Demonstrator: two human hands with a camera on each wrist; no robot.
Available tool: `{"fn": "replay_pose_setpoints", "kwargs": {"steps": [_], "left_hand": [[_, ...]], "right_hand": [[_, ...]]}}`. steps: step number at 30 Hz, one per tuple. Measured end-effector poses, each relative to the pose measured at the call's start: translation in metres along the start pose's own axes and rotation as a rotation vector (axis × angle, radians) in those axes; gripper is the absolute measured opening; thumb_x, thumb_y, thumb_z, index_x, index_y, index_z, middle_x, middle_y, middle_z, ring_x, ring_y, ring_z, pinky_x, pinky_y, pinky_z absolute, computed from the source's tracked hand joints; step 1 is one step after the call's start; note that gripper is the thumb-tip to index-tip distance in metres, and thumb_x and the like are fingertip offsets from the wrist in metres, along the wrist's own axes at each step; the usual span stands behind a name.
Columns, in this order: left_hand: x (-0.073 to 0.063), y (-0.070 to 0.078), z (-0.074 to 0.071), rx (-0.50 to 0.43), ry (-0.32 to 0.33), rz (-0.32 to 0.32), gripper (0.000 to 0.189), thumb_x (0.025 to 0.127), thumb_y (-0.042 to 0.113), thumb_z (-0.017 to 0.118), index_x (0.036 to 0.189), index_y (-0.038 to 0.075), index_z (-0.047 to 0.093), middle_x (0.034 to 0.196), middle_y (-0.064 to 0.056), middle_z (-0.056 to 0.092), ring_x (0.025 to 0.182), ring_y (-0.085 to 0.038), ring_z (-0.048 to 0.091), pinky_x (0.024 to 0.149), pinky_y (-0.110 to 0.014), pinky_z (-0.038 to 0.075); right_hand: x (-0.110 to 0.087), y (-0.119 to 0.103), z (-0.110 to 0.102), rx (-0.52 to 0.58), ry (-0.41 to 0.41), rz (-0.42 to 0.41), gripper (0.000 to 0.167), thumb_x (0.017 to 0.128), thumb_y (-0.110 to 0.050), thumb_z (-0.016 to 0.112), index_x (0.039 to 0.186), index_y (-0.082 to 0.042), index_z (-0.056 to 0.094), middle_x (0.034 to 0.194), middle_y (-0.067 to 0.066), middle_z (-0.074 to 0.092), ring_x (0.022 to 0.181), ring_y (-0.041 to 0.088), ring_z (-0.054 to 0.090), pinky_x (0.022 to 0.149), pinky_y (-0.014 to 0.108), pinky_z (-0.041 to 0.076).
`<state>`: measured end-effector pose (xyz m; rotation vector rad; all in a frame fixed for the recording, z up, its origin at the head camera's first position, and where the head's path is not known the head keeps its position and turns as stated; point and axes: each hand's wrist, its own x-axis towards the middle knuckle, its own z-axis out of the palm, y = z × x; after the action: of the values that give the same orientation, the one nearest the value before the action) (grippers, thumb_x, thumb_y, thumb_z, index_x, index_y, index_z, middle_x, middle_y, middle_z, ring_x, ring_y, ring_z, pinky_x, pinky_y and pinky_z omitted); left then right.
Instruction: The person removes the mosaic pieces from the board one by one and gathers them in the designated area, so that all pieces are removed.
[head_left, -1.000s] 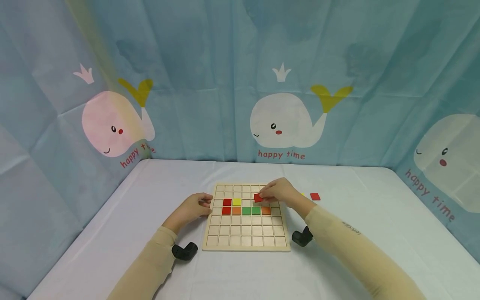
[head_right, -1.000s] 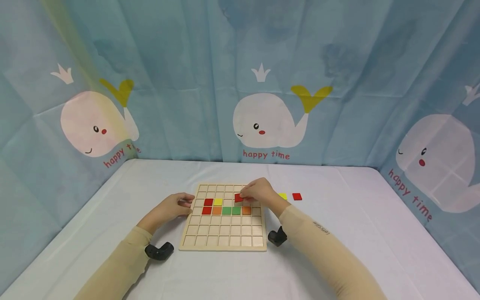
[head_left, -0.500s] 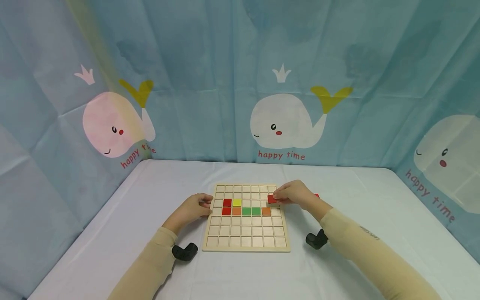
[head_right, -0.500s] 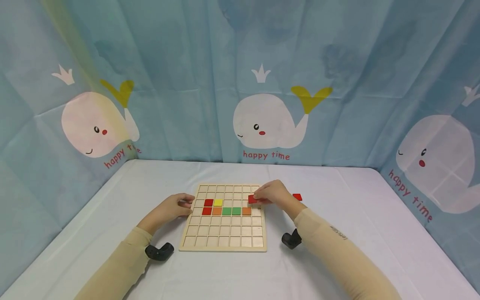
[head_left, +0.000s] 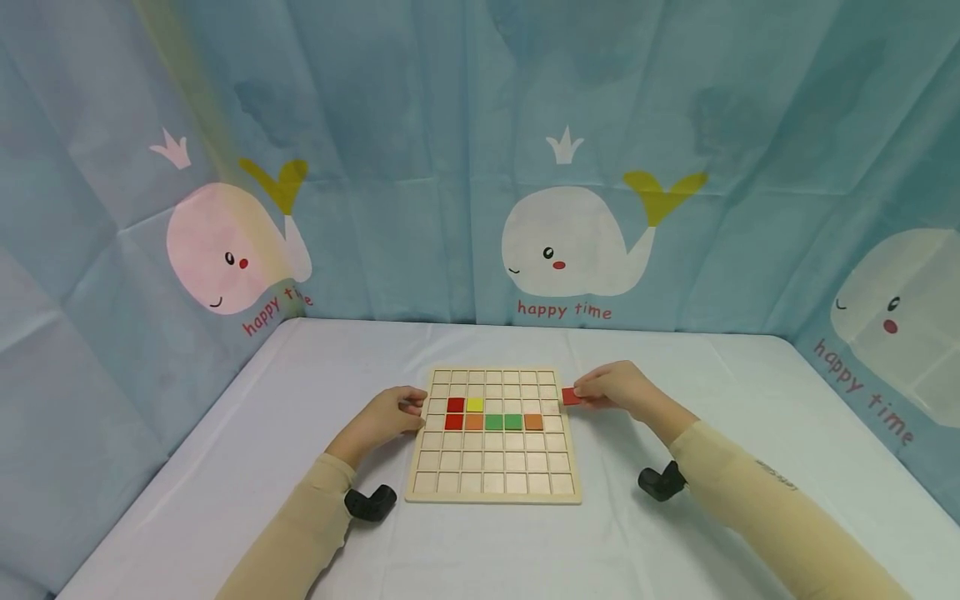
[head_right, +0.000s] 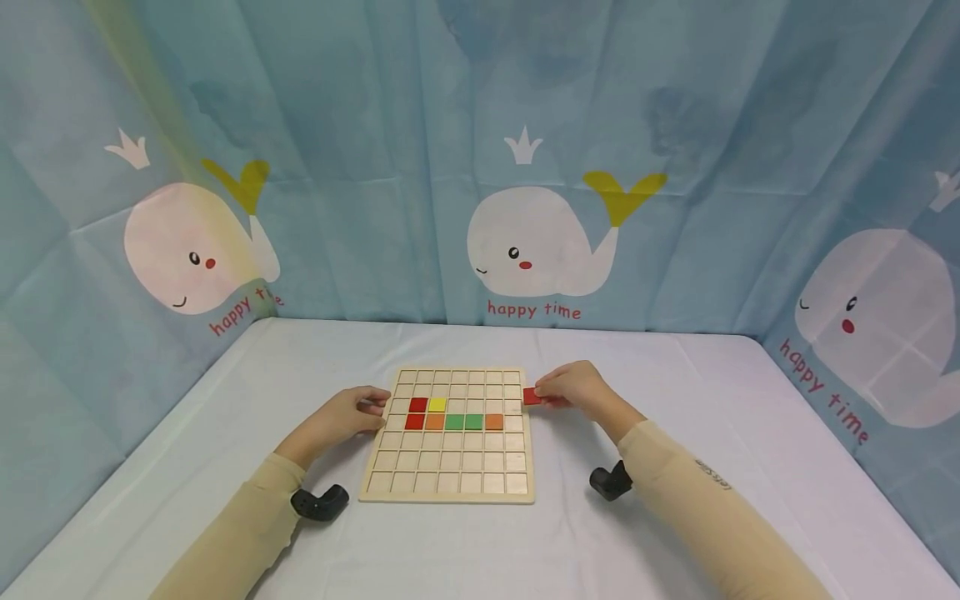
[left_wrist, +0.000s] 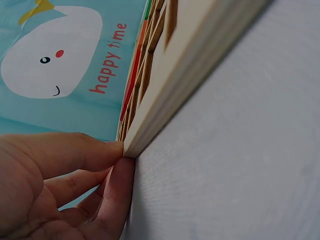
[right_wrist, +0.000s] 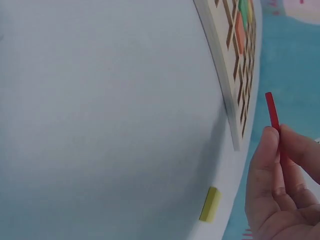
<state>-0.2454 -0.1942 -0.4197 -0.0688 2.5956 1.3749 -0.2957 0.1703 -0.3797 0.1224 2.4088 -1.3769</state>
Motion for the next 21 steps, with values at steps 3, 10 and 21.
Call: {"fn": "replay_pose_setpoints", "kwargs": {"steps": [3, 10, 21], "left_hand": [[0.000, 0.000, 0.000, -0.001, 0.001, 0.002, 0.049, 0.085, 0.000, 0.066, 0.133, -0.004, 0.057, 0.112, -0.014, 0.062, 0.095, -0.019, 0.057, 0.072, -0.026, 0.052], [0.000, 0.001, 0.000, -0.004, -0.001, 0.004, 0.050, 0.085, 0.000, 0.066, 0.134, -0.004, 0.056, 0.113, -0.014, 0.061, 0.096, -0.020, 0.057, 0.073, -0.026, 0.053], [0.000, 0.001, 0.000, -0.001, 0.006, 0.003, 0.051, 0.083, -0.001, 0.066, 0.133, -0.004, 0.057, 0.114, -0.014, 0.061, 0.097, -0.020, 0.057, 0.074, -0.026, 0.053]], "right_hand": [[-0.002, 0.003, -0.005, -0.008, 0.003, -0.007, 0.031, 0.088, -0.017, 0.074, 0.113, 0.003, 0.071, 0.101, 0.011, 0.072, 0.074, 0.011, 0.064, 0.076, 0.026, 0.058], [-0.006, 0.007, -0.020, -0.012, 0.012, -0.016, 0.035, 0.089, -0.017, 0.073, 0.116, 0.004, 0.070, 0.104, 0.012, 0.072, 0.075, 0.010, 0.064, 0.077, 0.026, 0.059], [-0.008, 0.017, -0.035, -0.018, 0.031, -0.016, 0.036, 0.090, -0.020, 0.073, 0.116, 0.005, 0.070, 0.100, 0.008, 0.073, 0.075, 0.010, 0.064, 0.073, 0.022, 0.058]]}}
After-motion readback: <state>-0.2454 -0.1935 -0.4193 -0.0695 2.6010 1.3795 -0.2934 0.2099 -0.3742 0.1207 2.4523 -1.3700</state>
